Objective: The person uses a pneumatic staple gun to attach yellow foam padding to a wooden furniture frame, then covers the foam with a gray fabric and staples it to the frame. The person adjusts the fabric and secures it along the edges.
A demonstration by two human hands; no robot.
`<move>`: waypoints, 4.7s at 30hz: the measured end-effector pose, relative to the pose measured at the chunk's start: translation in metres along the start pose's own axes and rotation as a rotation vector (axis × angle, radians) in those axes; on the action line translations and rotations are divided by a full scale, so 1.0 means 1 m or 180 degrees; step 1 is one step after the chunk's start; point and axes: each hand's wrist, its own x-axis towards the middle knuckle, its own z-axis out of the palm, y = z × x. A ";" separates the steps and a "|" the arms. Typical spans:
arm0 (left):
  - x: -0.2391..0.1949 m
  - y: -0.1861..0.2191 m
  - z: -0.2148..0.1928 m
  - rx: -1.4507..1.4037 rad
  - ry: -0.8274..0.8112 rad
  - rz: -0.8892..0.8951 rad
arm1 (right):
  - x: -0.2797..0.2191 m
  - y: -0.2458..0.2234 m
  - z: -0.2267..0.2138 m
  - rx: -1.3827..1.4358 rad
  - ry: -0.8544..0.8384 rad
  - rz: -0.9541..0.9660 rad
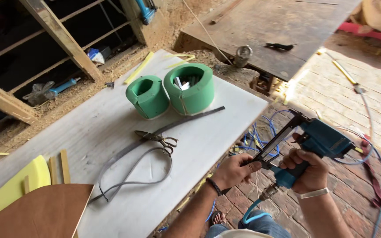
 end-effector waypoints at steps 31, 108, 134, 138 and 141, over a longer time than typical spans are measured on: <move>0.211 -0.010 -0.294 0.1753 0.3648 -0.1984 | 0.421 0.108 0.050 0.0333 -0.1143 0.2659; -0.505 0.052 0.279 -0.0760 0.7035 -0.1460 | -0.399 0.395 0.232 0.1650 -0.3796 0.7020; -1.076 -0.030 0.435 -0.1980 0.9075 0.2747 | -1.098 0.465 0.305 -0.0294 -0.6982 0.7652; -1.167 -0.025 0.478 -0.1620 0.9235 0.2530 | -1.206 0.471 0.300 -0.0604 -0.6738 0.7770; -1.233 -0.027 0.512 -0.1754 0.9510 0.2193 | -1.289 0.481 0.294 -0.0436 -0.6743 0.7817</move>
